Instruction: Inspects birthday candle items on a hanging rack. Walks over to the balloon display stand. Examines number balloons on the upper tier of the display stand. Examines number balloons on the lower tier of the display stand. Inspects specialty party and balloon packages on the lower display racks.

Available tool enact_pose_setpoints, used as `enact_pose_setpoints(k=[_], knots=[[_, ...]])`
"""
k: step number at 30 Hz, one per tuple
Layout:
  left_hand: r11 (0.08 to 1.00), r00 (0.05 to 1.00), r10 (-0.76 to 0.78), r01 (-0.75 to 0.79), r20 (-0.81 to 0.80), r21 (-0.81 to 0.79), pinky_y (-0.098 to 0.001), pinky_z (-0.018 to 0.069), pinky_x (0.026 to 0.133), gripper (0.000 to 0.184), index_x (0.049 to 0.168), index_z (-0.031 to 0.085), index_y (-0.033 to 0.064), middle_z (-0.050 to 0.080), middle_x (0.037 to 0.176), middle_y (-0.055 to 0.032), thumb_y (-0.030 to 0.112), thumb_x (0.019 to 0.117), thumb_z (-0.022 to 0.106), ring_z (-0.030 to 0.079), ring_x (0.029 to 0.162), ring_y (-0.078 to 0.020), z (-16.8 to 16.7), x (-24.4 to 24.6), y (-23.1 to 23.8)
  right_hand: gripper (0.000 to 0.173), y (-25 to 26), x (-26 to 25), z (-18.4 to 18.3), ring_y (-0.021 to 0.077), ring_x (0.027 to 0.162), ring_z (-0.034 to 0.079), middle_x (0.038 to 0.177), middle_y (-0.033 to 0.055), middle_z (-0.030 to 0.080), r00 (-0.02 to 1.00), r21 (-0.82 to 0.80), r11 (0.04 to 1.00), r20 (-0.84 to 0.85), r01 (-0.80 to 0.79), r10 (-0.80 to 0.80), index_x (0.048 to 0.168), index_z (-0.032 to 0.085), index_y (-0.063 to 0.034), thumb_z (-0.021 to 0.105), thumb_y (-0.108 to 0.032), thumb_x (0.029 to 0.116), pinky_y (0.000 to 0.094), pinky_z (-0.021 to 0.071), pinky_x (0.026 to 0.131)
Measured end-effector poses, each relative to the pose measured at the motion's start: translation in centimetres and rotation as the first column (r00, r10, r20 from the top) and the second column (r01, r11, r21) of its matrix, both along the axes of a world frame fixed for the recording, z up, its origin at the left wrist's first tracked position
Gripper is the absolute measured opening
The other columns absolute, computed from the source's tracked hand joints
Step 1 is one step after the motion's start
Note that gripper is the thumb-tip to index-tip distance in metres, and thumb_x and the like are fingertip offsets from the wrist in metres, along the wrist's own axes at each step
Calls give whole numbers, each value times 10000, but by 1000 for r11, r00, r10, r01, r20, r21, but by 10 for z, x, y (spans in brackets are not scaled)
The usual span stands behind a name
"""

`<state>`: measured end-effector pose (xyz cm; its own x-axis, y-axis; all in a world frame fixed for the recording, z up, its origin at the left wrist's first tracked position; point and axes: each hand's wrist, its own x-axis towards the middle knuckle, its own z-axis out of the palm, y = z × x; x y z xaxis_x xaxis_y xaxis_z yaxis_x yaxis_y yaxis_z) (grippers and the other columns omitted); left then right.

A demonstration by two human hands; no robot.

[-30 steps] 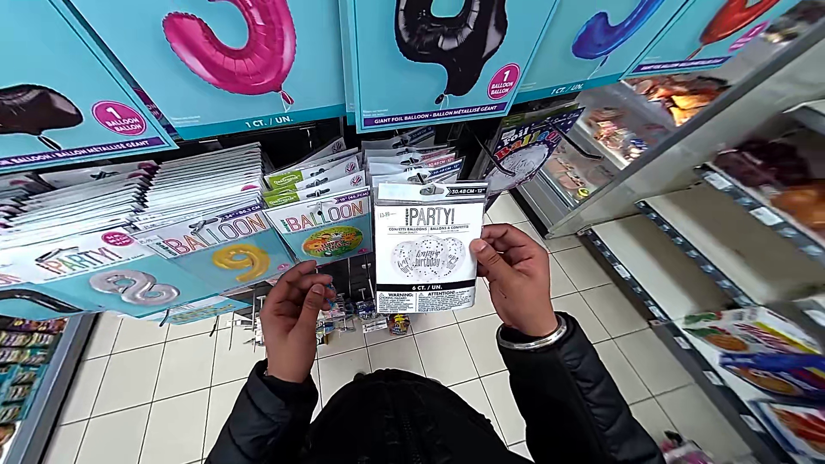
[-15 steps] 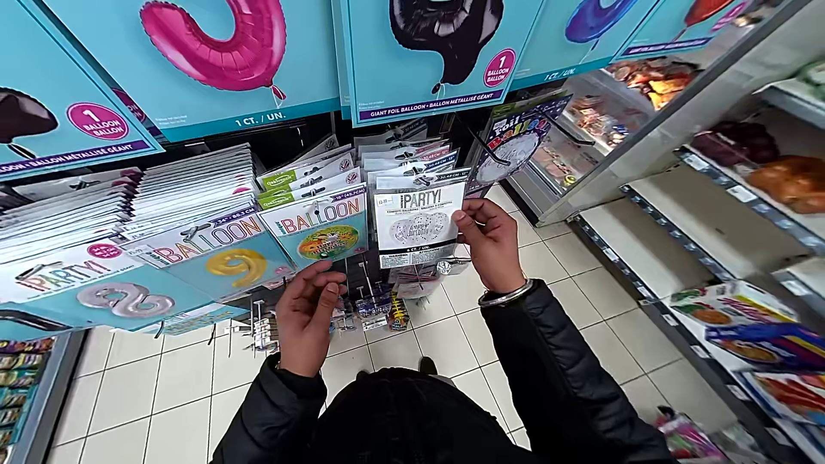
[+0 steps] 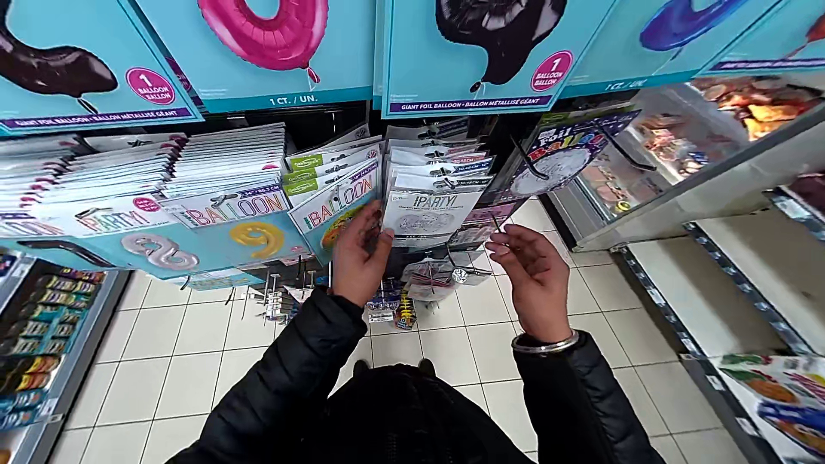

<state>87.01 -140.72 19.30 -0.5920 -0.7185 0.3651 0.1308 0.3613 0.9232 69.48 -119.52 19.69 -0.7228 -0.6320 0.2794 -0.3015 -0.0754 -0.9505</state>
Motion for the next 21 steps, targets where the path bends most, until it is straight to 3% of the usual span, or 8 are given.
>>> enact_pose_setpoints(k=[4,6,9,16,21], knots=[[998,996,63,-62,-64,24,-359,619,933,305,1275,651,-26,732,1176,-116,74,987,658,731,1030,-185,3,-12,1,392,16,-8,1,230,1020,717,1225,85,695,1000,-12,1000,19,-14,15,1375,567,-72,618,-53,987,379,624,892],[998,997,66,-65,-44,21,-334,636,834,222,1178,704,-9,758,1040,-87,76,974,676,740,888,-154,7,-15,4,396,21,-15,3,218,1008,721,1224,79,697,1000,-16,1000,3,-12,12,1382,565,-74,619,-56,991,363,625,887],[999,1000,1,-1,-4,46,-331,640,729,181,1126,720,-9,755,941,-88,88,980,674,727,773,-166,11,-10,9,401,26,-20,5,201,1010,723,1224,66,698,1000,-19,1000,1,-14,14,1392,544,-72,609,-61,996,346,624,889],[981,987,-130,142,-99,134,-328,640,685,209,1169,706,-27,749,966,-128,36,974,665,725,747,-183,35,24,38,407,26,-30,3,211,994,729,1213,75,695,997,-48,996,15,-69,70,1404,542,-78,591,-72,999,363,636,862],[964,966,-208,229,-151,137,-342,648,700,216,1179,689,-50,743,975,-149,22,979,653,732,770,-201,54,35,48,356,12,-37,2,216,970,713,1150,104,700,994,-150,983,18,-103,107,1334,576,-31,630,-107,990,406,621,875]])
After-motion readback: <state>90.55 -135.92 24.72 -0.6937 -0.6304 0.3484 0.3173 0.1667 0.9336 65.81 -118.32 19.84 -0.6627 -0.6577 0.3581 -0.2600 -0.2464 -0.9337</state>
